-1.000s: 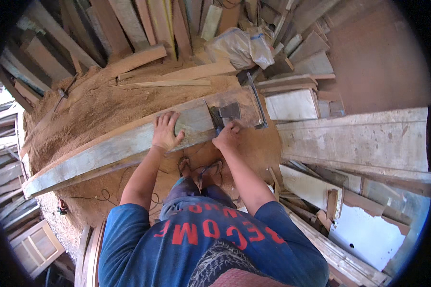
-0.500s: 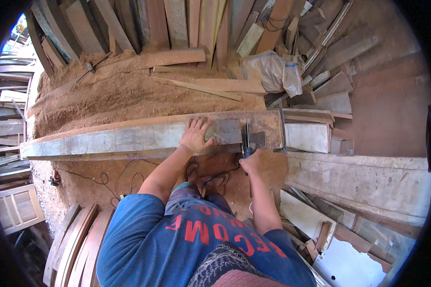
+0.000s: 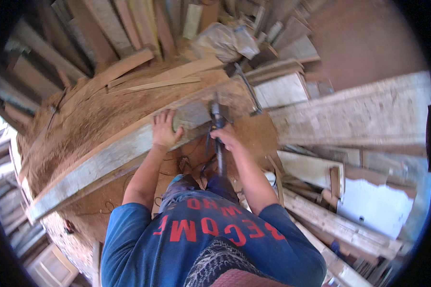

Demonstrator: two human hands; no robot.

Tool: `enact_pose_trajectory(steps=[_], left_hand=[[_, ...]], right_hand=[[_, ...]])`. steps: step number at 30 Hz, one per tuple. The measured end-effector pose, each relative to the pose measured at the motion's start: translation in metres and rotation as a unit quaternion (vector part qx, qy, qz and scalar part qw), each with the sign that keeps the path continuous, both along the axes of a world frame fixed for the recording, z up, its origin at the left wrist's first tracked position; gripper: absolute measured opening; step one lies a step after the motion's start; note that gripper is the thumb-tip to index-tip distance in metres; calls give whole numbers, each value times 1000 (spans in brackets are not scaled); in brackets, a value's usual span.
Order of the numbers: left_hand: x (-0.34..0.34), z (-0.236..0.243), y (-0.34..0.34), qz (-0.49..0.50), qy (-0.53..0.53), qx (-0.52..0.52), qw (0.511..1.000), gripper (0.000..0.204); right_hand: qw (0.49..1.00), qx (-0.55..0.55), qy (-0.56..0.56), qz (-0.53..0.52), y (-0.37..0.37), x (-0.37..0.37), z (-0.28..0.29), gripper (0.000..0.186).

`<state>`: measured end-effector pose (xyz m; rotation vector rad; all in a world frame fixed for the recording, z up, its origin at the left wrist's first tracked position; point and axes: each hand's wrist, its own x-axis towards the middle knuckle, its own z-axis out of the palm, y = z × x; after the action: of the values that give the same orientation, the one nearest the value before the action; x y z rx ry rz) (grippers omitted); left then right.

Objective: The person uses a chisel and a small axe to shape and smooth a long wooden plank. They repeatedly chip away at the wood's surface, flip the plank to work on different sides, and inspect the progress by running their hand along the surface.

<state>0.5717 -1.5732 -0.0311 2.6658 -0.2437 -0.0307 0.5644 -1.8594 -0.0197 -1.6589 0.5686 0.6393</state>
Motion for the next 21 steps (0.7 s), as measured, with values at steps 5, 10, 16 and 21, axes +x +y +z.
enact_pose_trajectory(steps=[5, 10, 16, 21], left_hand=[[0, 1, -5, 1, -17, 30, 999, 73], [1, 1, -6, -6, -36, 64, 997, 73], [-3, -1, -7, 7, -21, 59, 998, 72], [-1, -8, -10, 0, -22, 69, 997, 71]], right_hand=[[978, -192, -30, -79, 39, -9, -50, 75], [969, -229, -1, -98, 53, -5, -52, 68], [963, -245, 37, -107, 63, -8, -29, 71], [972, -202, 30, -116, 51, -14, -22, 70]])
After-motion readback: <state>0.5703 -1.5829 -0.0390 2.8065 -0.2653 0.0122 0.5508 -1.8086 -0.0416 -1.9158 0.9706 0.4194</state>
